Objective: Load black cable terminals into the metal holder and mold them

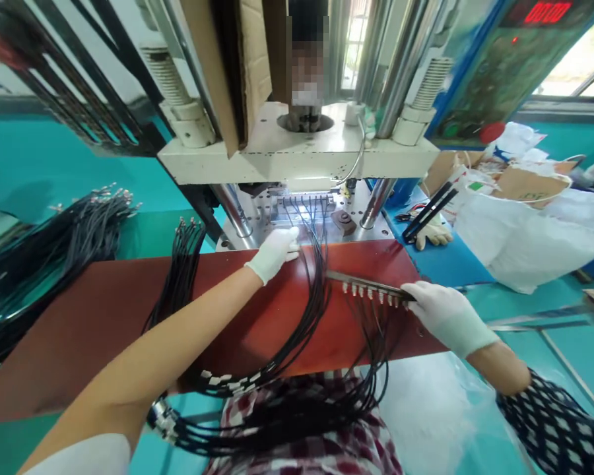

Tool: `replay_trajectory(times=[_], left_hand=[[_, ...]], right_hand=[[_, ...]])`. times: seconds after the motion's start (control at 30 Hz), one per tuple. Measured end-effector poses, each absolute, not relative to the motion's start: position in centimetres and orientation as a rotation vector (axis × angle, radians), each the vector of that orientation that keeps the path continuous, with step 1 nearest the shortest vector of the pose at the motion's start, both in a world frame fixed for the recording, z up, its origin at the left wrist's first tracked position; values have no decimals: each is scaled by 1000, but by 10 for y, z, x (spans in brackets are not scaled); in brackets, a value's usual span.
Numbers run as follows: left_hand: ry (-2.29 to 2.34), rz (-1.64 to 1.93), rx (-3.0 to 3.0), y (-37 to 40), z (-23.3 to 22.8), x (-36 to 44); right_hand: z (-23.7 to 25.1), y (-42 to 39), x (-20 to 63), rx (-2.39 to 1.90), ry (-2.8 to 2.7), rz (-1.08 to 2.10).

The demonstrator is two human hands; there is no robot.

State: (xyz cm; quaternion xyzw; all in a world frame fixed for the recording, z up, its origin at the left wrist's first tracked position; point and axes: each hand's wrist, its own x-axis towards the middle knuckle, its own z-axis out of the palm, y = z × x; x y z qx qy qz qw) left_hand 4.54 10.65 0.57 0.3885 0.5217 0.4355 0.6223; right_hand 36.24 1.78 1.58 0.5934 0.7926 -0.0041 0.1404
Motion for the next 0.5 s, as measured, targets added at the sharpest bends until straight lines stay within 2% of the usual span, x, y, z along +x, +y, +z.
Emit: replay_trajectory(times=[0.1,0.2,0.4,0.5], left_hand=[[1035,916,710,132,-4,59],[829,812,437,144,-2,74],[769,810,410,149,11,72],[771,763,397,147,6,68]], right_hand=[[8,4,390,1883,2081,-57],[12,10,383,1882,2078,-87],[17,65,316,1693,2457,-193],[18,107,288,1426,2710,-323]])
